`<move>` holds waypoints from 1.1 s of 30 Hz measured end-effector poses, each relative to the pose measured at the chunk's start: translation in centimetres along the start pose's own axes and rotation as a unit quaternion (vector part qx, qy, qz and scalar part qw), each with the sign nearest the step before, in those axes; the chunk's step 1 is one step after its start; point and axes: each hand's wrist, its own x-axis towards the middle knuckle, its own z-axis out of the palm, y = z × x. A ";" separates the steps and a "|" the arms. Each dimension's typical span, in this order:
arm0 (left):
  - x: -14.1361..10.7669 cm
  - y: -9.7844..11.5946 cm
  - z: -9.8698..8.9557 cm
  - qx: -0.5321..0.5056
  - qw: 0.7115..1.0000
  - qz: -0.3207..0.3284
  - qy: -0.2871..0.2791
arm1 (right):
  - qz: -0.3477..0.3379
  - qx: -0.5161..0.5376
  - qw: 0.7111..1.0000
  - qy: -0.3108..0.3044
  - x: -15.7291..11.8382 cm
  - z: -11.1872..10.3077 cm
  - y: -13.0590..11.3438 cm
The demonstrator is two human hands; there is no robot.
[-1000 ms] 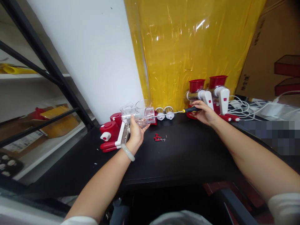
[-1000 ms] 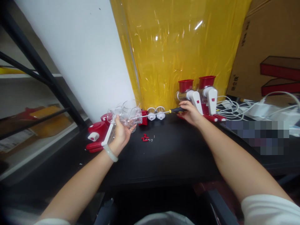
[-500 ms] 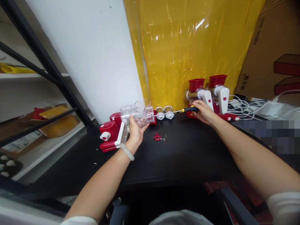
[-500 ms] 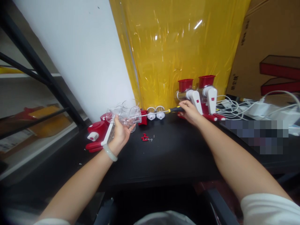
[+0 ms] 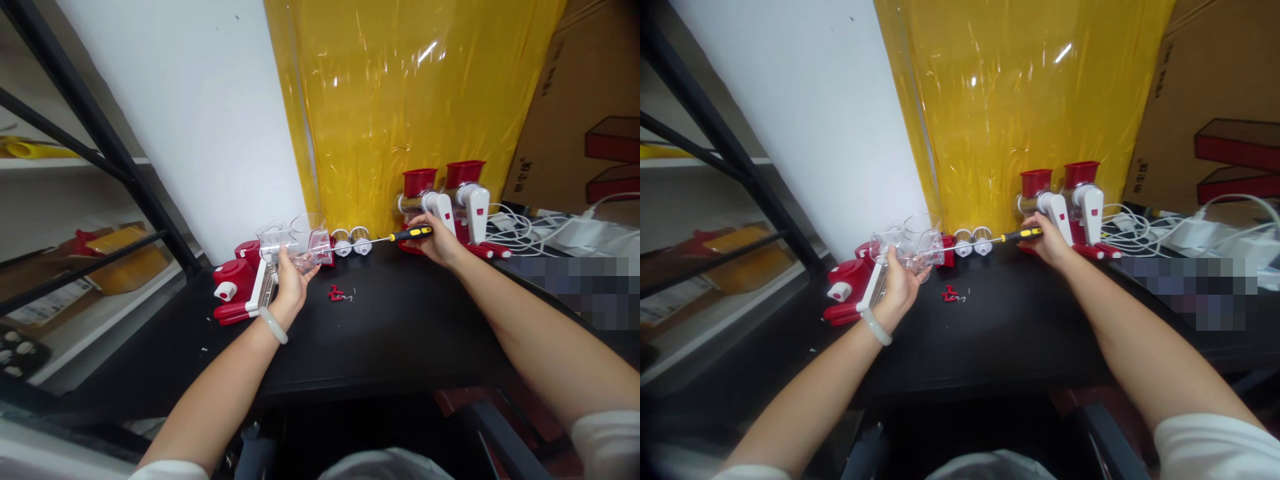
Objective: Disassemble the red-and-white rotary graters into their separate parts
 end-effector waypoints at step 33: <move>0.0 0.0 0.1 -0.009 1.000 0.001 -0.001 | 0.008 0.074 0.994 -0.079 -1.2 0.1 -1.1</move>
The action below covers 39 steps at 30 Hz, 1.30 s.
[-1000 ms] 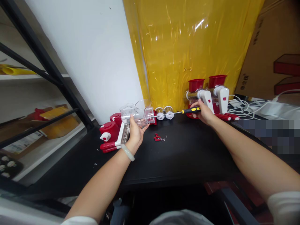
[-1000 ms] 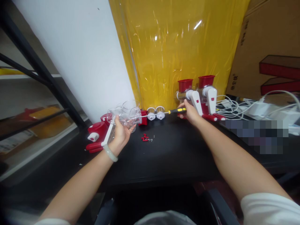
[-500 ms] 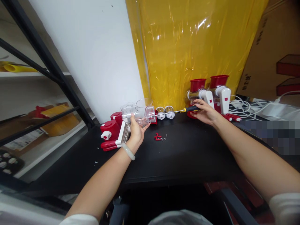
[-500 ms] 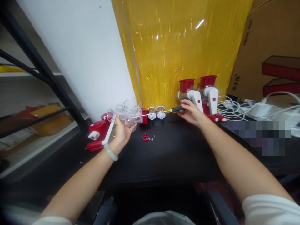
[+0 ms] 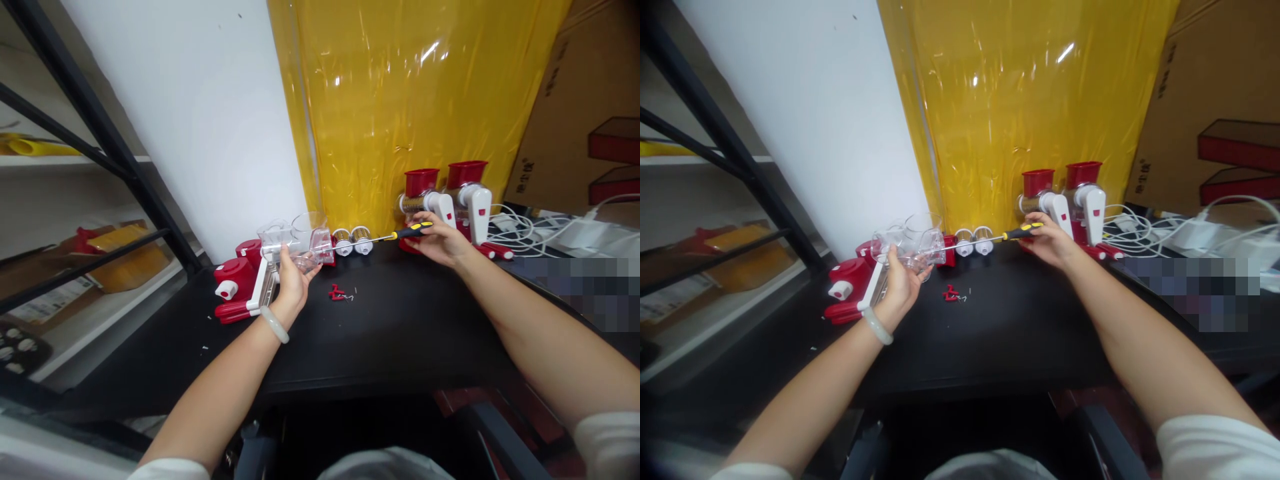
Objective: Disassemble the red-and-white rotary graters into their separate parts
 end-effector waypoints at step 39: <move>0.1 0.3 0.1 -0.009 1.000 0.010 0.005 | -0.020 -0.076 0.996 0.042 0.5 -0.1 0.9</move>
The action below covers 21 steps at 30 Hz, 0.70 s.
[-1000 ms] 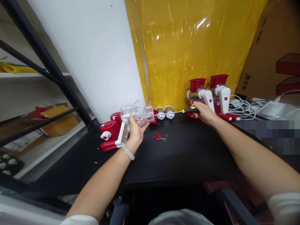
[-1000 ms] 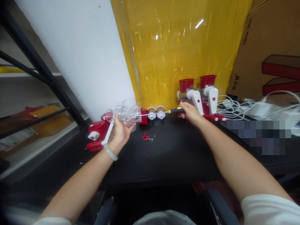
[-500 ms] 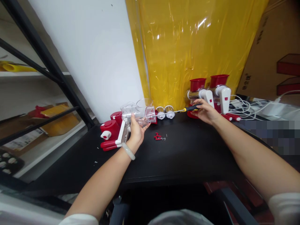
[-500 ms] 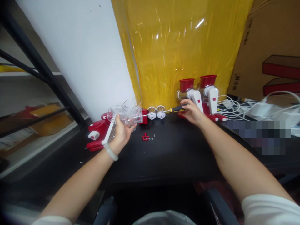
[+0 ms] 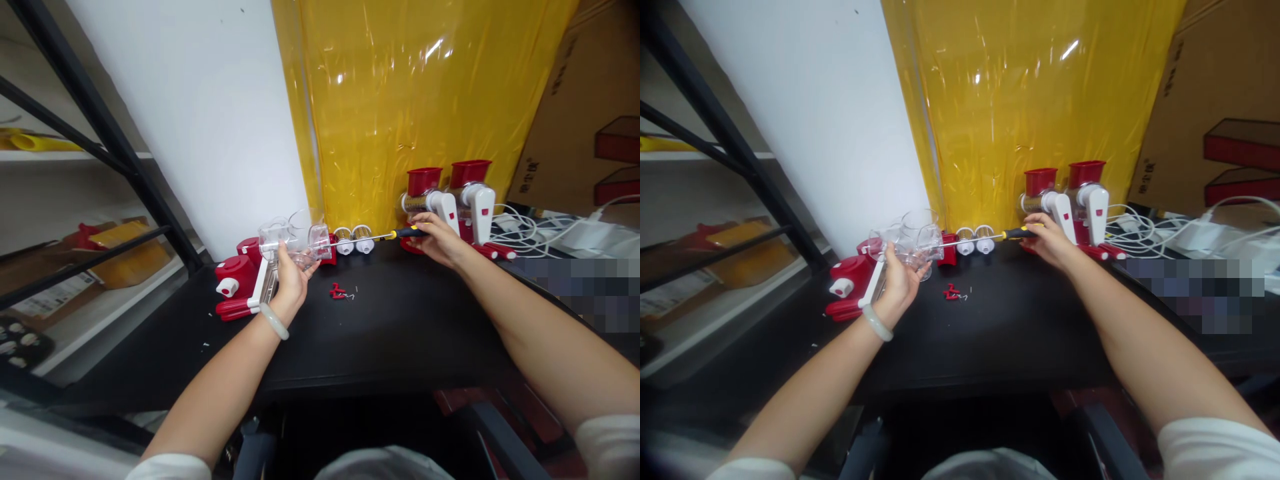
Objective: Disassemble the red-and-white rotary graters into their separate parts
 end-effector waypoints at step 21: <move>0.1 -0.1 -0.1 -0.008 1.000 -0.007 0.010 | 0.007 0.023 1.000 0.008 0.1 0.1 0.0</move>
